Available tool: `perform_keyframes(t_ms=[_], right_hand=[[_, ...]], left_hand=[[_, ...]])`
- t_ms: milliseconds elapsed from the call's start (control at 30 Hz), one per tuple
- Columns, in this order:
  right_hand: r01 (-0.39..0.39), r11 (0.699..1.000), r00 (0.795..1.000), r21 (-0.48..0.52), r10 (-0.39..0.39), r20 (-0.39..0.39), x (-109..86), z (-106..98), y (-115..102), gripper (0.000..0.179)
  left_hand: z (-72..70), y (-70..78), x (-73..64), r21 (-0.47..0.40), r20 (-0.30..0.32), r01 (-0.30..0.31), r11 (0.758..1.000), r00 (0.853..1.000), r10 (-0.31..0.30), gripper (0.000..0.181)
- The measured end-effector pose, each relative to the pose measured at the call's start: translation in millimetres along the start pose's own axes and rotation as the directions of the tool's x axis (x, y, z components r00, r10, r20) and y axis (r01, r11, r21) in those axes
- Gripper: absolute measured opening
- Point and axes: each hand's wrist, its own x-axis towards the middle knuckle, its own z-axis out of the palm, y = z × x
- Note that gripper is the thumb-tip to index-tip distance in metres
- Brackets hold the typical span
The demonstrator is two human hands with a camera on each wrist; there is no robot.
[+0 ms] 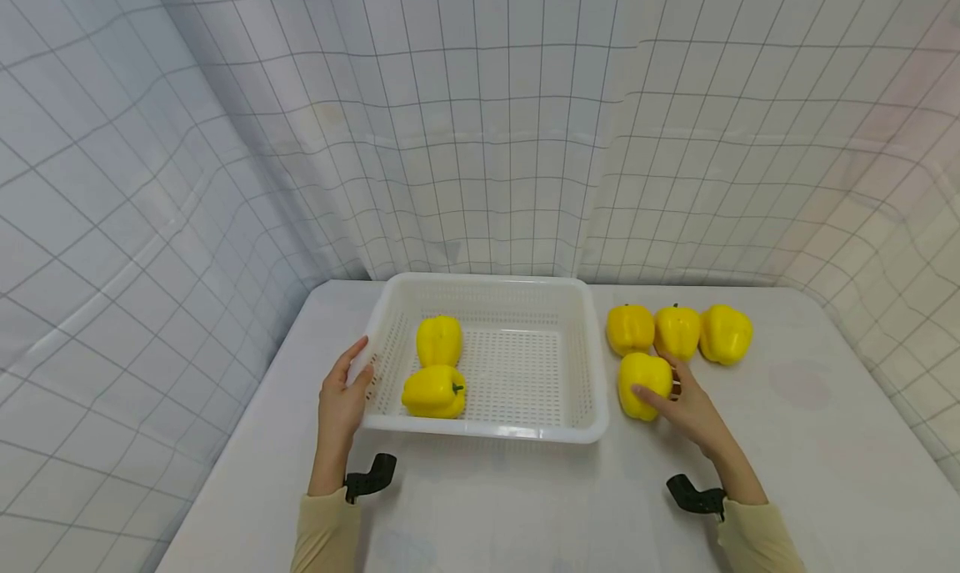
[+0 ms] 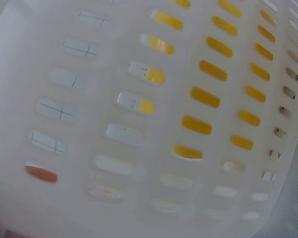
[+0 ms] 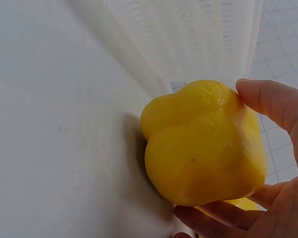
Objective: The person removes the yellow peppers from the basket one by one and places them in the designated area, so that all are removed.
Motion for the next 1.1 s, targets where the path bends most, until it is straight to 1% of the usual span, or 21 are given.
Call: perform_keyframes(t_ms=[233,467,567,633,733,800,900,1000,1100], right_hand=[[0.0,1.0,1.0,0.006,0.0,-0.002,-1.7,0,-4,0.103],[0.01,0.999,1.0,0.035,-0.01,0.003,-8.8,-3,-12,0.096],[0.031,0.999,0.999,0.041,-0.03,-0.017,-5.7,-3,-4,0.092],[0.047,0.998,0.998,0.039,-0.045,-0.053,-0.3,-2,6,0.09],[0.072,0.997,0.99,0.008,-0.071,-0.118,9.8,1,21,0.09],[0.087,0.996,0.979,-0.015,-0.088,-0.182,15.6,2,29,0.09],[0.122,0.992,0.955,-0.041,-0.129,-0.267,19.7,2,34,0.086],[0.151,0.987,0.917,-0.055,-0.16,-0.364,21.0,2,36,0.078],[0.19,0.98,0.87,-0.061,-0.197,-0.452,20.4,3,35,0.068]], left_hand=[[0.1,0.7,0.5,0.006,-0.003,0.001,1.0,1.0,-0.001,0.047],[-0.3,0.3,0.5,0.005,-0.004,0.002,1.0,1.0,-0.002,0.047],[-0.4,-0.2,0.5,0.006,-0.002,0.003,1.0,1.0,-0.003,0.047],[-0.4,-0.2,0.9,0.007,-0.002,0.002,1.0,1.0,-0.002,0.047],[-1.0,-0.1,1.3,0.01,-0.002,0.0,1.0,1.0,0.0,0.047],[-1.2,-0.2,1.9,0.007,-0.003,-0.004,1.0,1.0,0.004,0.047],[-1.5,-0.2,2.2,0.005,0.0,-0.006,1.0,1.0,0.006,0.047],[-1.5,-0.4,2.1,0.012,0.0,-0.002,1.0,1.0,0.002,0.047],[-1.5,-0.8,0.6,0.014,0.0,0.005,1.0,1.0,-0.005,0.046]])
